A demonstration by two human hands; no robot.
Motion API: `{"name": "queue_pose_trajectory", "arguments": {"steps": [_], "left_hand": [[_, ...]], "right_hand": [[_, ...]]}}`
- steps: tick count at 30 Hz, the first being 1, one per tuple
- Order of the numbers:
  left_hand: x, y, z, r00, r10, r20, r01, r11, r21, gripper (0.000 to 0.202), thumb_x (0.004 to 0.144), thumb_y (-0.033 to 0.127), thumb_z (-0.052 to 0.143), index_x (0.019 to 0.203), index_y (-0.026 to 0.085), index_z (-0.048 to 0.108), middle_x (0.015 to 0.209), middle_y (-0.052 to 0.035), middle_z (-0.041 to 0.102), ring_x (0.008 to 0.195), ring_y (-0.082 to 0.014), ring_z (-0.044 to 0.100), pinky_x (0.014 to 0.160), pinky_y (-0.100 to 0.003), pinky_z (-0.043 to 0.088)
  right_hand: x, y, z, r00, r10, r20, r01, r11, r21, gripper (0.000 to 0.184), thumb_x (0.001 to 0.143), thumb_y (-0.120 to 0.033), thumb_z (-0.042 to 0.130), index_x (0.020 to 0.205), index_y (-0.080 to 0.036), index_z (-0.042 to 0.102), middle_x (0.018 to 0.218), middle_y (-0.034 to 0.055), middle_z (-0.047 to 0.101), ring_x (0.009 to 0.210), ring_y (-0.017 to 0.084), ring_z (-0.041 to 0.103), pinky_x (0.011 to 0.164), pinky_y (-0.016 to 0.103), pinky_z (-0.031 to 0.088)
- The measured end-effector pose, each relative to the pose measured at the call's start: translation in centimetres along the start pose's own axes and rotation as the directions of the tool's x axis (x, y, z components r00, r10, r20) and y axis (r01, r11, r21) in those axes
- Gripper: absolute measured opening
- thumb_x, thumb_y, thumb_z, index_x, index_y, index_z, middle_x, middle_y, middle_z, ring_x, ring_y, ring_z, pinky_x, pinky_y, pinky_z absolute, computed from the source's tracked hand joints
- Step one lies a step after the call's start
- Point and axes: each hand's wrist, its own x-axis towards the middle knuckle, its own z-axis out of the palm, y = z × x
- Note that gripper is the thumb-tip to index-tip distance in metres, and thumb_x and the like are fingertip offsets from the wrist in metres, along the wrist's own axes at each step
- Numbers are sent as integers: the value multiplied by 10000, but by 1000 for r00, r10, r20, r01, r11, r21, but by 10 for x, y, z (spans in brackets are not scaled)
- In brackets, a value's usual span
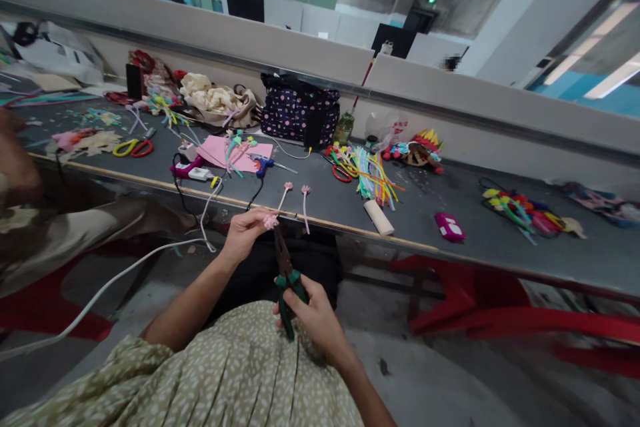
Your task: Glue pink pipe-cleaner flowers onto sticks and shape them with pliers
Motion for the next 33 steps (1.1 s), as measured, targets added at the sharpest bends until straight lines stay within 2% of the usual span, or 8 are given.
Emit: {"name": "queue_pose_trajectory", "arguments": {"steps": [4, 9, 14, 18, 23, 27, 30, 33], "left_hand": [[0, 1, -1, 1000, 4, -6, -4, 1000, 14, 73, 758, 244, 732, 810, 228, 780, 846, -54, 722, 880, -206, 663, 817, -321, 496], [2, 5, -3, 997, 78, 21, -80, 991, 106, 86, 795, 246, 695, 817, 233, 777, 844, -53, 719, 891, -209, 658, 878, -361, 489], [4, 6, -4, 987, 155, 39, -159, 976, 150, 110, 818, 257, 671, 804, 244, 779, 800, -42, 722, 832, -194, 647, 964, -411, 466], [4, 7, -3, 985, 165, 56, -173, 970, 170, 126, 832, 259, 656, 811, 249, 779, 799, -41, 725, 809, -188, 642, 970, -420, 463], [3, 6, -3, 995, 96, 7, -96, 986, 136, 88, 801, 263, 696, 807, 234, 779, 831, -53, 723, 904, -208, 653, 904, -365, 482], [1, -1, 0, 995, -46, -85, 43, 999, -32, 99, 765, 300, 738, 789, 209, 769, 832, -53, 725, 834, -189, 666, 805, -308, 503], [1, -4, 2, 979, -157, -128, 138, 979, -150, 151, 760, 336, 745, 752, 186, 756, 808, -53, 727, 840, -186, 674, 849, -309, 500], [2, -4, 4, 970, -203, -135, 176, 966, -190, 190, 773, 356, 736, 732, 171, 743, 785, -53, 726, 853, -179, 673, 896, -313, 487]], "right_hand": [[0, 0, 1, 1000, -6, -19, 6, 1000, 4, 533, 832, -534, 650, 1184, -134, 613, 723, 58, 685, 554, 167, 637, 497, 261, 495], [0, 0, 2, 999, -16, -48, 15, 1000, -21, 525, 840, -540, 633, 1168, -131, 598, 710, 50, 676, 532, 153, 620, 471, 247, 481], [2, 1, 6, 992, -68, -107, 58, 994, -96, 445, 836, -551, 622, 999, -139, 595, 665, 29, 654, 492, 137, 592, 440, 231, 460], [4, 2, 7, 983, -96, -156, 73, 987, -144, 432, 826, -557, 627, 960, -149, 587, 659, 25, 653, 485, 136, 588, 443, 231, 462], [4, 0, 4, 985, -84, -147, 63, 988, -140, 434, 813, -555, 648, 973, -154, 606, 702, 42, 667, 572, 170, 639, 506, 262, 512], [0, -4, 3, 990, -86, -113, 74, 992, -105, 429, 807, -535, 670, 1000, -153, 640, 735, 45, 677, 622, 180, 657, 594, 303, 553], [-2, -7, 3, 994, -73, -86, 67, 995, -76, 481, 816, -535, 662, 1091, -140, 646, 731, 51, 688, 604, 184, 658, 606, 323, 556], [-2, -6, 1, 996, -57, -67, 54, 998, -44, 523, 828, -533, 650, 1164, -133, 630, 736, 62, 697, 571, 182, 654, 578, 320, 542]]}}
